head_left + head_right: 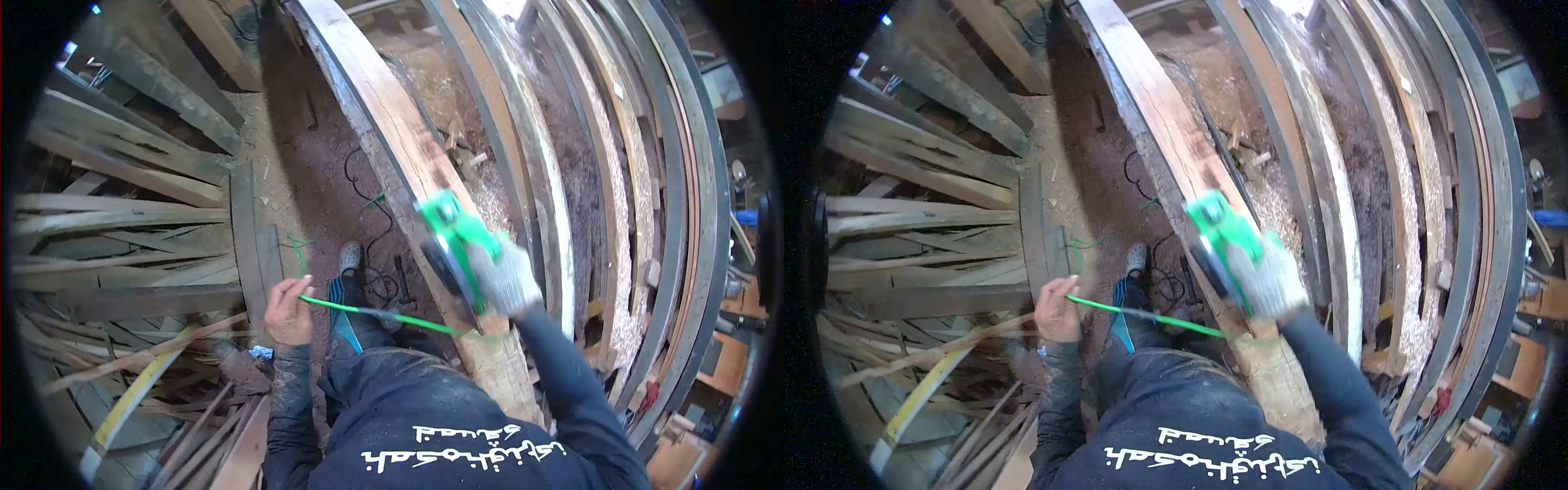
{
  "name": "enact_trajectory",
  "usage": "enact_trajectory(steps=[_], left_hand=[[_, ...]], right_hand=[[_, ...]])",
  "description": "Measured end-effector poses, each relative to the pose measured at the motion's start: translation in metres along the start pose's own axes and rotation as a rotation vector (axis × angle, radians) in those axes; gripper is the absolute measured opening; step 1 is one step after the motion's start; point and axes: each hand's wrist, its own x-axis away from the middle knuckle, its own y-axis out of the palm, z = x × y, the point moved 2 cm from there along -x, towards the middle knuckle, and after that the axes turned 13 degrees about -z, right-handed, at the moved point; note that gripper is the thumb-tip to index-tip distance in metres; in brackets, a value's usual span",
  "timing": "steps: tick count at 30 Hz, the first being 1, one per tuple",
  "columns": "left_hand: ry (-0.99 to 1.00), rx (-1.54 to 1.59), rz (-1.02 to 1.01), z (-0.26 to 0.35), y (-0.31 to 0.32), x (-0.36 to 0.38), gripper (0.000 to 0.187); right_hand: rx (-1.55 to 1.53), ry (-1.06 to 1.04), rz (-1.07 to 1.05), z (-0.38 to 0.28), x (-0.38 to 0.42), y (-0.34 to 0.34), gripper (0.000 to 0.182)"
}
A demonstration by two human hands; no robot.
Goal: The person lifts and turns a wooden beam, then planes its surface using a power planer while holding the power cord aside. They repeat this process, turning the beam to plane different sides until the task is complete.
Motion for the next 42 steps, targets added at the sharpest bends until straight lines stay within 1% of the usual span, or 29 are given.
enact_trajectory(steps=[1, 2, 3, 4, 5, 6, 9, 11, 13, 17, 18, 20, 21, 22, 23, 24, 26, 28, 30, 32, 34, 35, 36, 38, 40, 42], left_hand=[[0.032, -0.05, -0.028, 0.005, 0.008, 0.008, 0.029], [0.037, -0.001, -0.041, 0.014, 0.018, 0.017, 0.03], [0.041, 0.045, -0.059, 0.024, 0.028, 0.027, 0.031], [0.093, 0.042, -0.101, 0.027, 0.038, 0.036, 0.031], [0.09, 0.108, -0.147, 0.031, 0.049, 0.046, 0.034], [0.169, 0.101, -0.152, 0.038, 0.055, 0.052, 0.037], [0.179, 0.144, -0.127, 0.049, 0.059, 0.055, 0.036], [0.201, 0.144, -0.083, 0.05, 0.052, 0.045, 0.035], [0.192, 0.145, -0.07, 0.04, 0.041, 0.027, 0.034], [0.141, 0.126, -0.026, 0.015, 0.007, -0.022, 0.03], [0.122, 0.122, -0.008, 0.006, -0.001, -0.039, 0.028], [0.089, 0.163, 0.004, -0.014, -0.016, -0.076, 0.027], [0.088, 0.172, 0.015, -0.024, -0.025, -0.098, 0.029], [0.08, 0.181, 0.02, -0.031, -0.036, -0.117, 0.031], [0.085, 0.18, 0.031, -0.032, -0.051, -0.139, 0.031], [0.08, 0.183, 0.039, -0.032, -0.064, -0.157, 0.031], [0.118, 0.214, 0.043, -0.037, -0.097, -0.199, 0.026], [0.152, 0.172, 0.039, -0.04, -0.128, -0.232, 0.027], [0.204, 0.088, 0.05, -0.041, -0.153, -0.257, 0.028], [0.201, 0.081, 0.06, -0.046, -0.166, -0.265, 0.029], [0.139, -0.041, 0.044, -0.059, -0.178, -0.269, 0.027], [0.114, -0.027, 0.038, -0.074, -0.175, -0.266, 0.031], [0.111, -0.026, 0.044, -0.081, -0.173, -0.264, 0.031], [-0.031, 0.111, 0.047, -0.092, -0.169, -0.263, 0.029], [-0.037, 0.109, 0.045, -0.102, -0.169, -0.276, 0.027], [-0.089, 0.115, 0.046, -0.111, -0.17, -0.296, 0.028]], right_hand=[[-0.036, -0.012, -0.017, 0.004, 0.036, -0.005, 0.037], [-0.069, -0.002, 0.023, 0.016, 0.069, -0.003, 0.033], [-0.059, 0.027, 0.022, 0.029, 0.101, -0.002, 0.032], [-0.051, 0.057, 0.022, 0.039, 0.129, -0.003, 0.031], [-0.085, 0.079, 0.003, 0.044, 0.154, -0.007, 0.031], [-0.119, 0.104, -0.017, 0.048, 0.17, -0.008, 0.032], [-0.113, 0.11, 0.017, 0.062, 0.179, -0.001, 0.034], [-0.089, 0.094, 0.024, 0.058, 0.162, 0.002, 0.035], [-0.068, 0.07, 0.031, 0.046, 0.131, 0.004, 0.037], [-0.029, -0.007, 0.072, -0.005, 0.04, 0.005, 0.042], [-0.021, -0.01, 0.076, -0.018, 0.012, 0.006, 0.042], [-0.088, 0.027, 0.02, -0.045, -0.048, 0.007, 0.041], [-0.075, 0.026, 0.018, -0.052, -0.086, 0.012, 0.041], [-0.13, -0.014, 0.033, -0.055, -0.123, 0.021, 0.042], [-0.185, -0.054, 0.045, -0.065, -0.153, 0.023, 0.043], [-0.178, -0.059, 0.041, -0.087, -0.179, 0.018, 0.043], [-0.354, 0.069, -0.051, -0.138, -0.239, 0.015, 0.046], [-0.303, 0.004, -0.079, -0.165, -0.298, 0.012, 0.048], [-0.301, -0.003, -0.086, -0.2, -0.346, 0.006, 0.049], [-0.332, 0.017, -0.058, -0.217, -0.39, 0.009, 0.05], [-0.31, -0.019, -0.022, -0.244, -0.426, 0.009, 0.05], [-0.314, -0.012, -0.017, -0.252, -0.445, 0.012, 0.05], [-0.317, 0.0, -0.014, -0.258, -0.461, 0.014, 0.051], [-0.312, 0.016, -0.021, -0.272, -0.486, 0.014, 0.053], [-0.262, 0.011, -0.019, -0.289, -0.51, 0.012, 0.055], [-0.271, -0.002, -0.025, -0.301, -0.534, 0.012, 0.055]])
